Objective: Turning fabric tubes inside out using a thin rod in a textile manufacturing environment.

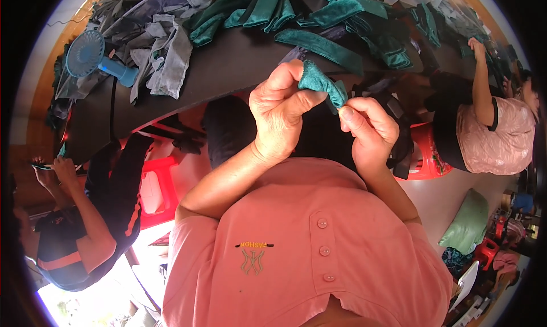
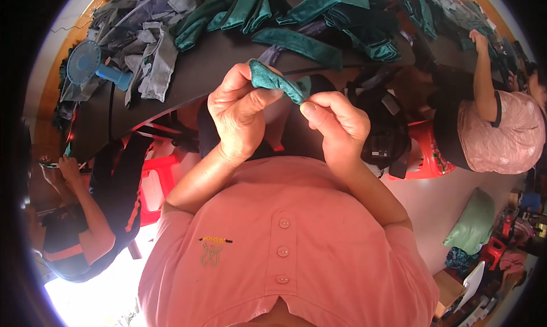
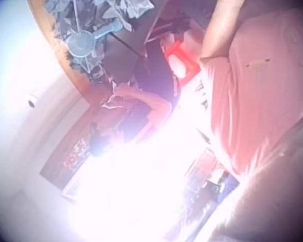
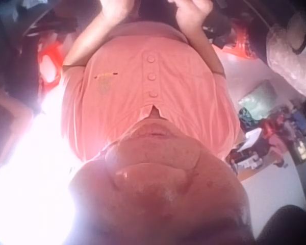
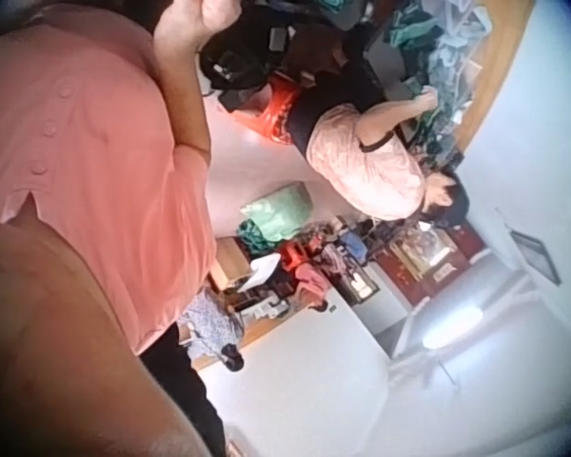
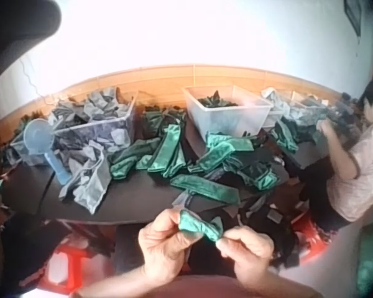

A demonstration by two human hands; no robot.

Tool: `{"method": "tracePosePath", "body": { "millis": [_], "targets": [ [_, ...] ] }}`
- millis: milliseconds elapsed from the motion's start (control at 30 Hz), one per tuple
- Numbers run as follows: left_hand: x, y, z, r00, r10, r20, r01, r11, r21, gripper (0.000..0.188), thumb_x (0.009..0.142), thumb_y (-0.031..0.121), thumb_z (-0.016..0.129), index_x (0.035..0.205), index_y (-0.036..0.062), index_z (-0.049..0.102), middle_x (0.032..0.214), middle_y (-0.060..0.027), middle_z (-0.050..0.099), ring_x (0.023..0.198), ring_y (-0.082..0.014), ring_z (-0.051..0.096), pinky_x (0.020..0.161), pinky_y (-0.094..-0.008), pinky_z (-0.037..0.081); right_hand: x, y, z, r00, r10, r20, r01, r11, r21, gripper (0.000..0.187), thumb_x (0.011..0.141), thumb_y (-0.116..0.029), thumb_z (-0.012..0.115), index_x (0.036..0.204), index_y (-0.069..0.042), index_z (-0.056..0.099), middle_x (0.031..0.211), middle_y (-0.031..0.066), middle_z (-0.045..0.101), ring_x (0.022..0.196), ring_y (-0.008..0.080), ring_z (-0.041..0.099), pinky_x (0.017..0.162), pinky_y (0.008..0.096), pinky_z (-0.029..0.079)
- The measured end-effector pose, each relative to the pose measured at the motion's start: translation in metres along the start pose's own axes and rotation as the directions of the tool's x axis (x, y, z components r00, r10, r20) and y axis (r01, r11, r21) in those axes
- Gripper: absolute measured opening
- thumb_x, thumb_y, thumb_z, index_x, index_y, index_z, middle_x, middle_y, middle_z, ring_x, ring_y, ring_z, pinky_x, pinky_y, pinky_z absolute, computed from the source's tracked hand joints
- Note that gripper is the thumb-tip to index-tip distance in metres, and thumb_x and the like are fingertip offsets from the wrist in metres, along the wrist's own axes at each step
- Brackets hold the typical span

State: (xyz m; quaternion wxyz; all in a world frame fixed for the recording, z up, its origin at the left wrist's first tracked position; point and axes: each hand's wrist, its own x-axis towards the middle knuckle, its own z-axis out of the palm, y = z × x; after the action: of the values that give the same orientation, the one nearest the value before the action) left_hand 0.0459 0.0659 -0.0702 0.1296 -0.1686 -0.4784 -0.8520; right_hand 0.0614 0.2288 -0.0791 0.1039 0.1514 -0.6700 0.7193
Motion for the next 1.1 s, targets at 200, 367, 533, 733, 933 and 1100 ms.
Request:
{"method": "tracePosePath", "body": {
  "millis": [200,367,533,733,933,1100],
  "targets": [
    [0.010,0.010,0.007,0.999,-0.047,-0.003,0.047,0.992,-0.121,0.021,0.080,-0.009,0.065,0.099,-0.0008,0.063,0.098,-0.0078,0.065,0.091,-0.0139,0.060,0.086,-0.0277,0.046,-0.001,0.002,0.000,0.995,-0.094,-0.042,0.092,0.995,-0.046,0.006,0.086,-0.001,0.067,0.089,0.003,0.065,0.074,0.0024,0.060,0.061,0.0063,0.052,0.055,0.0194,0.040],
    [0.023,0.017,0.009,0.998,-0.052,0.021,0.054,0.996,-0.074,0.015,0.083,-0.002,0.069,0.098,-0.0017,0.067,0.094,-0.0071,0.065,0.083,-0.0130,0.057,0.080,-0.0262,0.046,-0.003,0.002,-0.001,0.991,-0.125,-0.052,0.121,0.990,-0.076,0.006,0.086,-0.001,0.066,0.088,0.004,0.064,0.074,0.0034,0.061,0.060,0.0067,0.053,0.055,0.0197,0.040],
    [0.020,0.009,0.000,0.986,0.124,0.111,-0.141,0.977,0.158,0.012,0.080,-0.004,0.071,0.089,-0.0015,0.064,0.085,-0.0029,0.059,0.078,-0.0104,0.052,0.075,-0.0229,0.043,-0.002,0.001,-0.004,0.980,-0.193,-0.052,0.184,0.973,-0.139,0.006,0.086,-0.002,0.066,0.088,0.004,0.064,0.073,0.0030,0.060,0.059,0.0067,0.052,0.054,0.0201,0.040],
    [0.019,0.011,-0.002,0.992,0.050,0.115,-0.075,0.970,0.230,0.017,0.075,-0.007,0.073,0.082,0.0003,0.060,0.083,-0.0022,0.058,0.076,-0.0103,0.051,0.073,-0.0232,0.043,0.000,-0.004,-0.008,0.998,-0.068,-0.010,0.066,0.991,-0.116,0.007,0.086,-0.003,0.067,0.085,0.003,0.063,0.071,0.0018,0.059,0.060,0.0059,0.051,0.054,0.0195,0.039],
    [0.035,0.025,-0.005,0.991,-0.129,0.017,0.130,0.982,-0.139,0.015,0.076,-0.014,0.068,0.085,-0.0024,0.063,0.083,-0.0054,0.064,0.081,-0.0136,0.061,0.072,-0.0281,0.050,0.019,-0.013,-0.081,0.951,0.291,0.108,-0.266,0.943,-0.201,0.008,0.075,-0.003,0.072,0.078,0.000,0.065,0.069,0.0003,0.059,0.061,0.0050,0.050,0.057,0.0207,0.036],
    [0.029,0.027,0.013,0.989,-0.106,0.099,0.093,0.988,0.124,0.015,0.076,-0.014,0.068,0.082,-0.0014,0.063,0.082,-0.0035,0.064,0.074,-0.0098,0.060,0.068,-0.0243,0.050,0.063,-0.051,-0.030,0.969,-0.042,0.244,0.051,0.998,-0.029,0.022,0.076,-0.003,0.073,0.097,0.000,0.066,0.079,-0.0003,0.059,0.070,0.0063,0.053,0.063,0.0206,0.042]
  ]
}}
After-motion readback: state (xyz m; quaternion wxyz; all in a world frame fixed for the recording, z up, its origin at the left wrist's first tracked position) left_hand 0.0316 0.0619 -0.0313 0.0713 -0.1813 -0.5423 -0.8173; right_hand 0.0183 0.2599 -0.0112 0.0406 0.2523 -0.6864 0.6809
